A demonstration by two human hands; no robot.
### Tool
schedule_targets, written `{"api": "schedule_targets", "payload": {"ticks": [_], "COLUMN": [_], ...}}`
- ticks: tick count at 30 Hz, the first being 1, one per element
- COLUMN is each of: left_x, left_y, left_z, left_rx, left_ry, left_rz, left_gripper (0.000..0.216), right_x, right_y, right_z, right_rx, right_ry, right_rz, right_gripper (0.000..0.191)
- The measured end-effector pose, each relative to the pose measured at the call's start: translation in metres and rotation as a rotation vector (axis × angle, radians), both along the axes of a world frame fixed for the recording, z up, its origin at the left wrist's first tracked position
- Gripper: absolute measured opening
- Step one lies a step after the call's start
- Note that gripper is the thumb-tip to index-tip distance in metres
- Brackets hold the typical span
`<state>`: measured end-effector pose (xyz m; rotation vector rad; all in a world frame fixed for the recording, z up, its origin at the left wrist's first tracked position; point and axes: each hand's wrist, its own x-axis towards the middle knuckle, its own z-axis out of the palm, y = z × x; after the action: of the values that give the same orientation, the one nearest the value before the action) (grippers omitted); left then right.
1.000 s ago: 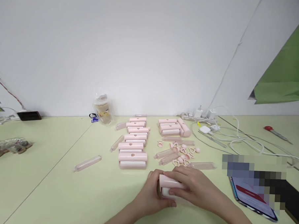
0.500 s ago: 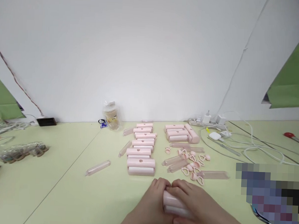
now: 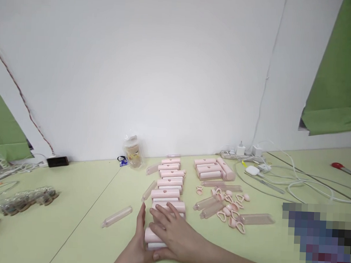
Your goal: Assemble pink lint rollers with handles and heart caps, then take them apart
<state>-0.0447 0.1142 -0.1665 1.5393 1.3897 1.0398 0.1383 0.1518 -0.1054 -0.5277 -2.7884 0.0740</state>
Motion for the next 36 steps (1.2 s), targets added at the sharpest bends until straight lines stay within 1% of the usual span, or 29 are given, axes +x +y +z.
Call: {"api": "schedule_targets", "payload": {"ticks": [4,6,8,9,10,11,12,13,14,15,17,18,19,21,24,26,28,31,32,34,36], "left_x": [-0.004,-0.004,-0.002,0.0,0.002,0.004,0.006,0.008,0.01,0.011,0.013,0.013,0.013,0.014,0.015,0.015,0.013,0.005,0.0,-0.01,-0.019], "left_y": [0.017,0.021,0.02,0.019,0.018,0.017,0.016,0.015,0.015,0.016,0.019,0.022,0.025,0.031,0.041,0.045,0.046,0.045,0.044,0.047,0.053], "left_z": [-0.008,-0.011,-0.01,-0.009,-0.006,-0.004,-0.001,0.002,0.004,0.006,0.007,0.008,0.008,0.009,0.009,0.009,0.008,0.007,0.008,0.013,0.021], "left_rx": [-0.04,-0.051,-0.045,-0.04,-0.033,-0.022,-0.007,0.011,0.03,0.045,0.072,0.088,0.106,0.132,0.132,0.107,0.089,0.066,0.075,0.139,0.235], "left_ry": [-0.12,-0.145,-0.194,-0.232,-0.274,-0.314,-0.34,-0.345,-0.331,-0.305,-0.249,-0.234,-0.229,-0.22,-0.188,-0.16,-0.113,0.011,0.056,0.114,0.108], "left_rz": [-0.115,-0.16,-0.175,-0.181,-0.19,-0.204,-0.223,-0.241,-0.254,-0.263,-0.274,-0.276,-0.279,-0.279,-0.276,-0.264,-0.218,-0.159,-0.147,-0.094,0.056], "left_gripper": [0.108,0.103,0.099,0.098,0.098,0.098,0.099,0.099,0.098,0.097,0.095,0.094,0.094,0.092,0.094,0.099,0.106,0.116,0.116,0.105,0.083], "right_x": [-0.004,-0.006,-0.005,-0.004,0.0,0.006,0.013,0.023,0.035,0.049,0.079,0.093,0.107,0.131,0.154,0.162,0.165,0.165,0.165,0.163,0.16], "right_y": [0.013,0.017,0.018,0.017,0.015,0.011,0.007,0.001,-0.004,-0.01,-0.02,-0.023,-0.025,-0.027,-0.021,-0.014,-0.007,0.001,0.002,0.003,0.005], "right_z": [-0.01,-0.017,-0.024,-0.027,-0.029,-0.031,-0.032,-0.032,-0.03,-0.027,-0.018,-0.013,-0.008,-0.002,-0.001,-0.004,-0.007,-0.013,-0.014,-0.015,-0.012], "right_rx": [0.04,0.108,0.209,0.266,0.32,0.368,0.398,0.407,0.403,0.368,0.319,0.258,0.155,0.02,-0.082,-0.133,-0.177,-0.208,-0.211,-0.201,-0.173], "right_ry": [0.089,0.141,0.17,0.186,0.207,0.231,0.262,0.291,0.31,0.327,0.255,0.22,0.198,0.195,0.209,0.214,0.227,0.266,0.275,0.271,0.245], "right_rz": [-0.047,-0.081,-0.073,-0.042,0.0,0.056,0.107,0.145,0.181,0.164,0.156,0.089,0.016,-0.095,-0.212,-0.27,-0.309,-0.345,-0.352,-0.348,-0.337], "right_gripper": [0.065,0.066,0.064,0.06,0.051,0.039,0.027,0.019,0.018,0.02,0.018,0.015,0.011,0.014,0.014,0.014,0.014,0.015,0.016,0.016,0.017]}}
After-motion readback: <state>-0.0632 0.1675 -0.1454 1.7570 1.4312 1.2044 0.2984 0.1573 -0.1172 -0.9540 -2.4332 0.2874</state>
